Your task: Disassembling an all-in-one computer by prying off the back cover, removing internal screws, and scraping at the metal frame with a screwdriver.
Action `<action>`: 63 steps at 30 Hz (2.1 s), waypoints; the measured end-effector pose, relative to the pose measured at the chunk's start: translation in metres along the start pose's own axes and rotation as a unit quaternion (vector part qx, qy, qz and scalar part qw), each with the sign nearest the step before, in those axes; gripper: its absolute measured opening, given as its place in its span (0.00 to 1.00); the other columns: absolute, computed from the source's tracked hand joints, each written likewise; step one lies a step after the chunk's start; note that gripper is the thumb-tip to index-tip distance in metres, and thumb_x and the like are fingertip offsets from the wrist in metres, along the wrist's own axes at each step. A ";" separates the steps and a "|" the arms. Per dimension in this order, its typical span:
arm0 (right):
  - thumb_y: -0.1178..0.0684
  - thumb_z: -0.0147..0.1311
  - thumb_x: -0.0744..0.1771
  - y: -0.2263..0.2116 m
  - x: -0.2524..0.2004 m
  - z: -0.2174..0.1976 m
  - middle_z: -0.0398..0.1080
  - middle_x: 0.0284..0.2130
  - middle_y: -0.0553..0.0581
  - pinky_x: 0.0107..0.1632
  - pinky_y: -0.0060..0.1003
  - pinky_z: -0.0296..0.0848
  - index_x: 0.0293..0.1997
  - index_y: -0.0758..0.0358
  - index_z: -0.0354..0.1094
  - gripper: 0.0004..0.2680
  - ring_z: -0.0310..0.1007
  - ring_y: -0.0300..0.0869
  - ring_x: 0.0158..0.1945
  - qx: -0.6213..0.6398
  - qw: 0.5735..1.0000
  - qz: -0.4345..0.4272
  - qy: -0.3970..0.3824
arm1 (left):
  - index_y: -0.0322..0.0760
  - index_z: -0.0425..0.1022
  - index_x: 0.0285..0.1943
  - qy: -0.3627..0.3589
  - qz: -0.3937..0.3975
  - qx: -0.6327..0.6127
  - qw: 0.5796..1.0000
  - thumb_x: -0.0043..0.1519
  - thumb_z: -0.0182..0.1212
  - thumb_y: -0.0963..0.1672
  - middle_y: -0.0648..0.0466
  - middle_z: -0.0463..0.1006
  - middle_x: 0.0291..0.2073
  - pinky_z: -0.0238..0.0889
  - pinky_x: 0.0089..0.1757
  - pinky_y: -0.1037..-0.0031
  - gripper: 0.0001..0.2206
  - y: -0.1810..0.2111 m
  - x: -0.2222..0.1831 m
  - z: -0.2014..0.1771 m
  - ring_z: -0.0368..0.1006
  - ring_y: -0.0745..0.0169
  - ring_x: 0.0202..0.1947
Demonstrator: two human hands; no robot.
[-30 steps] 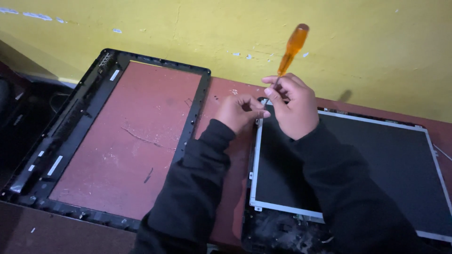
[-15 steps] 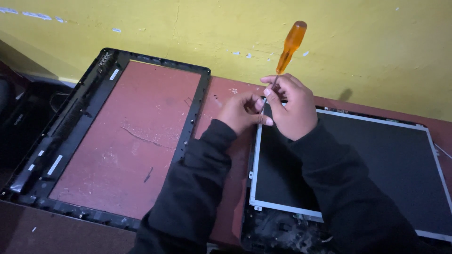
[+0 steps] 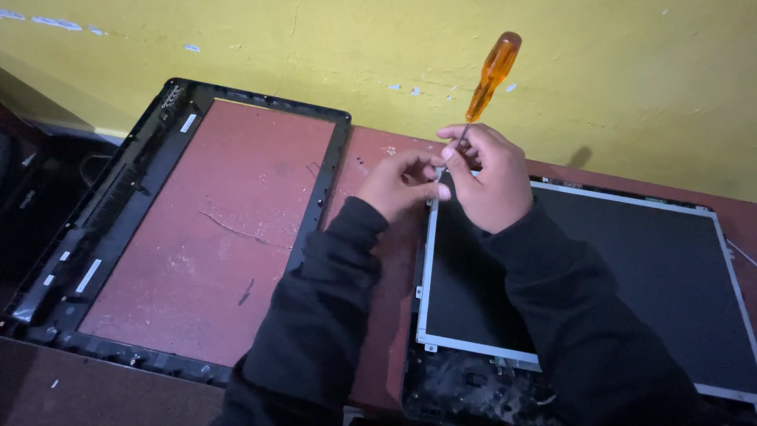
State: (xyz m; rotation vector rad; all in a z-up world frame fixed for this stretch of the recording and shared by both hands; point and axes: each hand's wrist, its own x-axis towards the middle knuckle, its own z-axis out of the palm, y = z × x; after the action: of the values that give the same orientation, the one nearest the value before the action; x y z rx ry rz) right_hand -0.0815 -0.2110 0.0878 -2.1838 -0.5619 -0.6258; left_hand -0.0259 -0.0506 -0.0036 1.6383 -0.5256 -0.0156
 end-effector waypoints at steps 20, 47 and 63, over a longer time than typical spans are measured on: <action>0.65 0.53 0.70 0.004 -0.001 -0.001 0.75 0.33 0.64 0.36 0.43 0.79 0.51 0.69 0.74 0.06 0.79 0.54 0.34 0.031 0.999 0.002 0.028 | 0.46 0.86 0.43 0.014 -0.040 0.111 0.993 0.60 0.71 0.54 0.53 0.86 0.35 0.71 0.47 0.67 0.14 0.007 -0.003 -0.030 0.82 0.55 0.43; 0.68 0.51 0.71 0.012 -0.002 -0.009 0.73 0.32 0.69 0.39 0.44 0.81 0.50 0.74 0.72 0.05 0.79 0.55 0.35 0.078 0.993 -0.009 0.083 | 0.66 0.84 0.37 0.180 -0.180 0.533 0.807 0.55 0.61 0.54 0.62 0.80 0.45 0.55 0.60 0.43 0.07 -0.038 0.005 -0.095 0.66 0.47 0.58; 0.67 0.52 0.71 0.006 -0.002 -0.012 0.74 0.33 0.68 0.41 0.46 0.78 0.50 0.70 0.72 0.05 0.78 0.56 0.34 0.053 0.997 0.000 0.064 | 0.63 0.84 0.39 0.156 -0.180 0.579 0.780 0.56 0.63 0.51 0.63 0.75 0.46 0.46 0.62 0.47 0.06 -0.048 0.010 -0.084 0.59 0.54 0.60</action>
State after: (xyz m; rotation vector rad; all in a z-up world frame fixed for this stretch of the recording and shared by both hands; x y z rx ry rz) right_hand -0.0826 -0.2241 0.0897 -2.0281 -0.5160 -0.7150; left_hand 0.0250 0.0264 -0.0336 2.8637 0.1376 0.3600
